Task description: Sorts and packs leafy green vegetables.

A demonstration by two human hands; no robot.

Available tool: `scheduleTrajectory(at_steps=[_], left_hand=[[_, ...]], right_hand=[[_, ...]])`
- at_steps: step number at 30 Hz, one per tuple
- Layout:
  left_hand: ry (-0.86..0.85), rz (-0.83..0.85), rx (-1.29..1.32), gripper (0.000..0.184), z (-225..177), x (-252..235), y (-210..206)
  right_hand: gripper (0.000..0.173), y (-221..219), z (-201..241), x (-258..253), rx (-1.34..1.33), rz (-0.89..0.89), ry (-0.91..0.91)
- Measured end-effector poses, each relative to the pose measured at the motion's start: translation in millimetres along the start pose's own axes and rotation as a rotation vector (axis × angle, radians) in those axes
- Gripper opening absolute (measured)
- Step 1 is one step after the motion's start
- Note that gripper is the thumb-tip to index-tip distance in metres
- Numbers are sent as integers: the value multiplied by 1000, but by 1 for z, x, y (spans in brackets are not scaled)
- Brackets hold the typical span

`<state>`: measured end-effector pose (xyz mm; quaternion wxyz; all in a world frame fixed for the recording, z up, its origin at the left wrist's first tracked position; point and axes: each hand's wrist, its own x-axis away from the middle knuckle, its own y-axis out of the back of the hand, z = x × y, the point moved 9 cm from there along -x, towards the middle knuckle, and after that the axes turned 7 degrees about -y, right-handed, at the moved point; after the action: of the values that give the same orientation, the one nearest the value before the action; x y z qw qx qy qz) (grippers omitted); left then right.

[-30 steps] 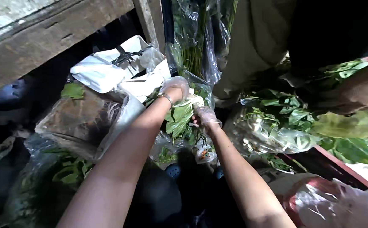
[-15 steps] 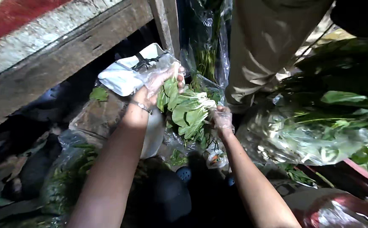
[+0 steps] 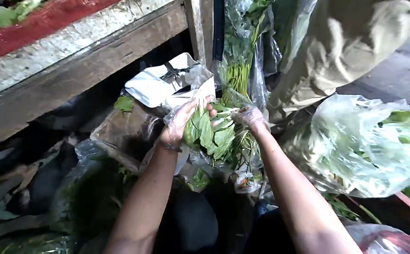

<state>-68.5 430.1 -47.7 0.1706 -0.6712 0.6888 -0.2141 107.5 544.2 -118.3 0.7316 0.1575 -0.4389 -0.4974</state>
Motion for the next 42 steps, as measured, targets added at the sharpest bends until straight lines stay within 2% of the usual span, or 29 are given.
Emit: scheduleTrajectory(at_steps=[5,8,10,12,15,17,20,22,24,26,28,30,34,37,38,40,42], left_hand=[[-27,6,35,49,0,6,1],[-40,67,146,45,1,5,2],[-51,101,194,44,1,7,2],[-62,101,188,43,0,11,0],[-90,25,30,39,-2,19,-3],[-91,-47,-31,38,-3,16,-3],[-33,-102,-142,34,3,12,-5],[1,-109,-202,32,5,12,-12],[1,-79,-214,36,5,15,-18],[14,-113,-330,36,1,19,-23],[18,-186,-590,37,-6,25,-24],[-28,-220,-861,31,-18,35,-36],[-208,-74,-1131,34,-38,46,-81],[-297,26,-1184,29,-40,51,-105],[-320,40,-1205,28,-38,52,-109],[-350,35,-1246,27,-33,52,-116],[-384,26,-1267,25,-27,52,-125]], right_hand=[[40,0,0,-2,-313,-29,41],[36,-6,0,5,-565,64,46],[32,-8,1,7,-602,108,46],[35,-4,0,5,-521,67,53],[41,20,10,18,-289,-123,128],[27,34,33,55,-312,-188,296],[20,23,65,110,-436,23,537],[33,15,72,118,-343,69,611],[31,17,66,114,-320,37,597],[22,21,60,115,-405,45,580],[14,25,57,121,-491,51,581],[15,31,57,130,-489,33,591],[9,49,57,153,-415,32,595],[6,61,50,169,-482,164,585],[6,63,47,171,-510,223,611],[18,64,40,180,-504,296,619],[24,68,32,187,-378,248,572]])
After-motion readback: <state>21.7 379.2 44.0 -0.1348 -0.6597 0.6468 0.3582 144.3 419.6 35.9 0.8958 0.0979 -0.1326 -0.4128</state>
